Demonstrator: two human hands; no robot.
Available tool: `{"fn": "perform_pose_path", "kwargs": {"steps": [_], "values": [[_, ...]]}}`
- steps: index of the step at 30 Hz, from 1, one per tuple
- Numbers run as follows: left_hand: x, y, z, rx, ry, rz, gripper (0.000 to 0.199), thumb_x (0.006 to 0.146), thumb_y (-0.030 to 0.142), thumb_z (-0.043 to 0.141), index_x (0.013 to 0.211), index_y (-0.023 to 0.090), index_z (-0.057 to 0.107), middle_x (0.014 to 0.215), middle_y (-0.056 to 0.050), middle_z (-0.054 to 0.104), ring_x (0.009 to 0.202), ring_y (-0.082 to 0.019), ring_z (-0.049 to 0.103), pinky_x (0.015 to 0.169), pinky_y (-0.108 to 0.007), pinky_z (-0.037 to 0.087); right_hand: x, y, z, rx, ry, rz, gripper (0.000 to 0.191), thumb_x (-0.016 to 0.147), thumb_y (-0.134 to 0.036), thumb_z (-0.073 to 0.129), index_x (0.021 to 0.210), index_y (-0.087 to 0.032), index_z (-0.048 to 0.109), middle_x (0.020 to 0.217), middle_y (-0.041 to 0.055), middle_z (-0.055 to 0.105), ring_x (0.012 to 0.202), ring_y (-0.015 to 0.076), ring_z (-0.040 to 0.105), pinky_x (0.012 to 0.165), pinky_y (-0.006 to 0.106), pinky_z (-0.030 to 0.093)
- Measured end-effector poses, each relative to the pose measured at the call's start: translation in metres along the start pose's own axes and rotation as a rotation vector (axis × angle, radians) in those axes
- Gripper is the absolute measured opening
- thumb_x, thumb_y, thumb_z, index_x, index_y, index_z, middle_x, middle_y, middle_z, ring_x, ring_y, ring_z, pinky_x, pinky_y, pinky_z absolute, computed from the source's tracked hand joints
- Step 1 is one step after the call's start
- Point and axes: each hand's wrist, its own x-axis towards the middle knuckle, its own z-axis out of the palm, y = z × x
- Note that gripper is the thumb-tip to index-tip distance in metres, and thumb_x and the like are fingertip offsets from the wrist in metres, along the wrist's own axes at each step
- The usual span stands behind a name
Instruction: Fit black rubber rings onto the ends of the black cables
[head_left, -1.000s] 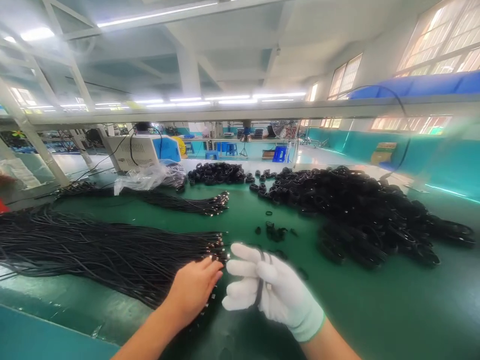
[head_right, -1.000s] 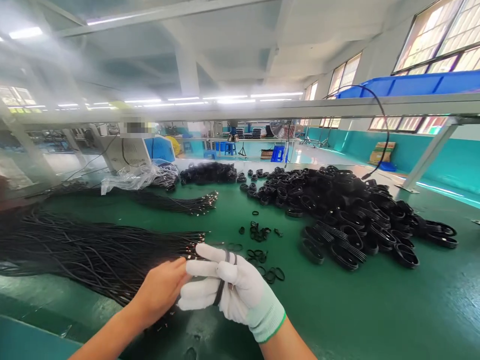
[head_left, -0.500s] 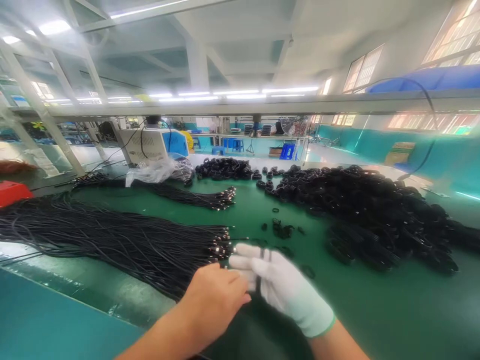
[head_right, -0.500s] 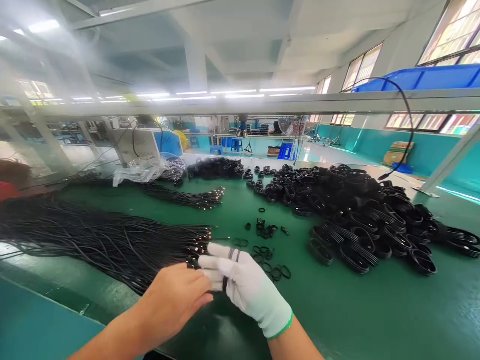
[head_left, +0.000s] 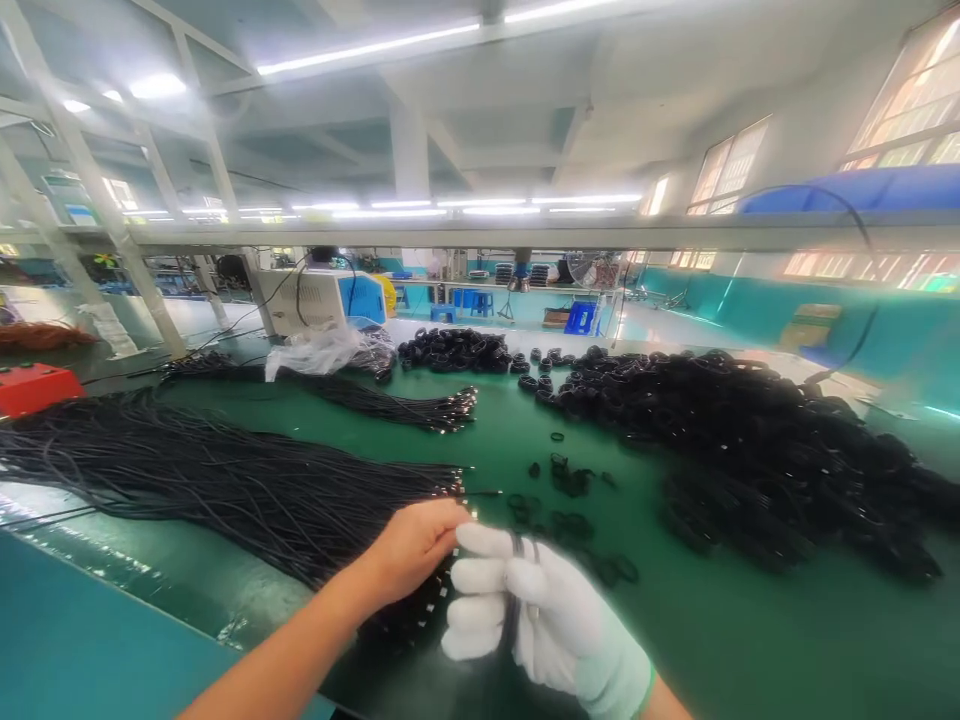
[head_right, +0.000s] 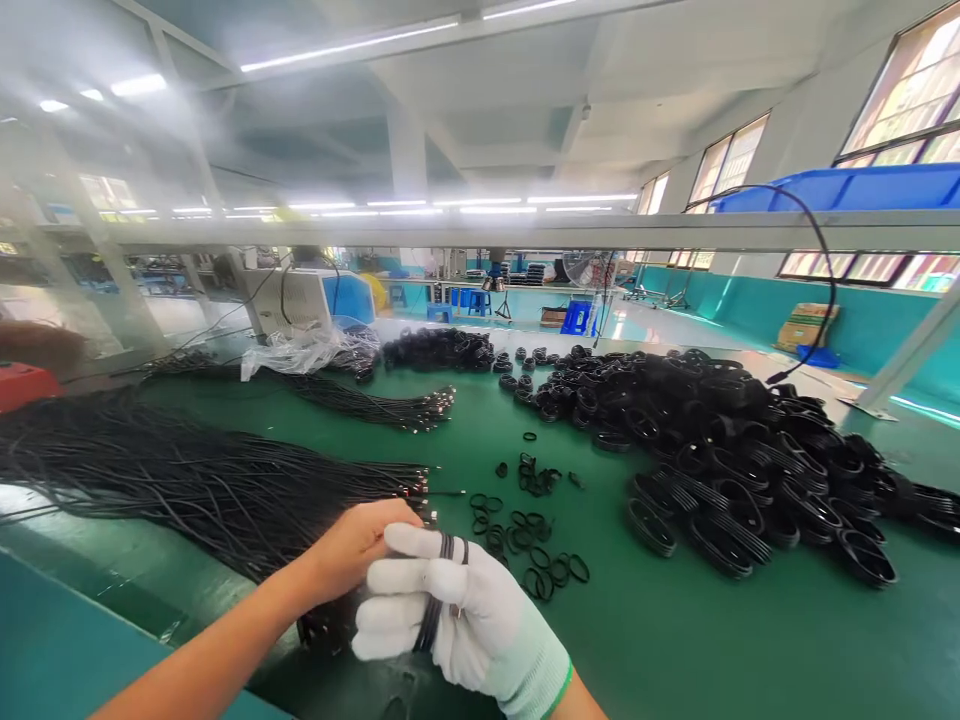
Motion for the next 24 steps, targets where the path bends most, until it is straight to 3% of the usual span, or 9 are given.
{"fn": "perform_pose_path", "kwargs": {"steps": [4,7,11,14,16,20,24], "values": [[-0.017,0.0,0.006,0.302,0.069,-0.098,0.026,0.091,0.025,0.037,0.082,0.02,0.061,0.078,-0.001,0.061,0.072,-0.016,0.054,0.064,-0.026,0.037,0.002,-0.019,0.003,-0.054,0.124,-0.149,0.034,0.071,-0.029,0.072,0.097,-0.017,0.054,0.075,-0.0013,0.045,0.064,0.0109,0.043,0.066,0.031,0.039],[-0.031,0.025,0.021,0.402,0.038,-0.082,0.02,0.089,0.02,0.04,0.08,0.021,0.058,0.078,0.0,0.062,0.067,-0.016,0.055,0.06,-0.027,0.034,0.004,-0.025,0.002,-0.112,0.188,-0.213,0.032,0.073,-0.029,0.07,0.099,-0.018,0.055,0.076,-0.0001,0.049,0.066,0.0122,0.044,0.068,0.034,0.039],[-0.039,0.054,0.034,0.441,0.05,0.036,0.018,0.084,0.014,0.043,0.071,0.019,0.054,0.07,0.001,0.061,0.059,-0.015,0.052,0.055,-0.029,0.028,0.005,-0.018,0.0,-0.206,0.272,-0.219,0.023,0.075,-0.025,0.069,0.093,-0.017,0.057,0.074,0.0006,0.053,0.066,0.0127,0.048,0.069,0.033,0.039],[-0.038,0.056,0.02,0.44,0.097,0.158,0.013,0.082,0.019,0.052,0.069,0.019,0.054,0.066,0.002,0.06,0.057,-0.014,0.05,0.055,-0.029,0.027,0.001,-0.01,-0.003,-0.341,0.345,-0.126,0.037,0.073,-0.027,0.072,0.104,-0.014,0.057,0.086,0.0063,0.06,0.079,0.0174,0.054,0.074,0.034,0.04],[-0.036,0.053,0.0,0.426,0.101,0.213,0.012,0.083,0.027,0.056,0.073,0.02,0.056,0.068,0.003,0.06,0.061,-0.014,0.05,0.058,-0.028,0.027,-0.003,-0.004,-0.004,-0.39,0.287,-0.002,0.039,0.072,-0.027,0.072,0.105,-0.012,0.057,0.089,0.0084,0.062,0.082,0.0192,0.056,0.076,0.035,0.041],[-0.032,0.047,-0.033,0.261,0.003,0.188,0.013,0.082,0.031,0.059,0.076,0.021,0.063,0.073,0.003,0.061,0.068,-0.012,0.052,0.061,-0.025,0.031,-0.006,0.01,-0.003,-0.304,0.09,0.198,0.041,0.072,-0.03,0.072,0.104,-0.009,0.058,0.091,0.0118,0.062,0.081,0.0213,0.059,0.078,0.041,0.043],[-0.027,0.036,-0.028,-0.26,-0.148,-0.053,0.01,0.074,0.027,0.066,0.076,0.018,0.067,0.075,0.002,0.063,0.07,-0.011,0.056,0.061,-0.018,0.038,-0.003,0.025,-0.003,-0.168,0.018,0.307,0.047,0.072,-0.034,0.071,0.106,-0.006,0.055,0.087,0.013,0.06,0.075,0.0222,0.061,0.075,0.047,0.045]]}}
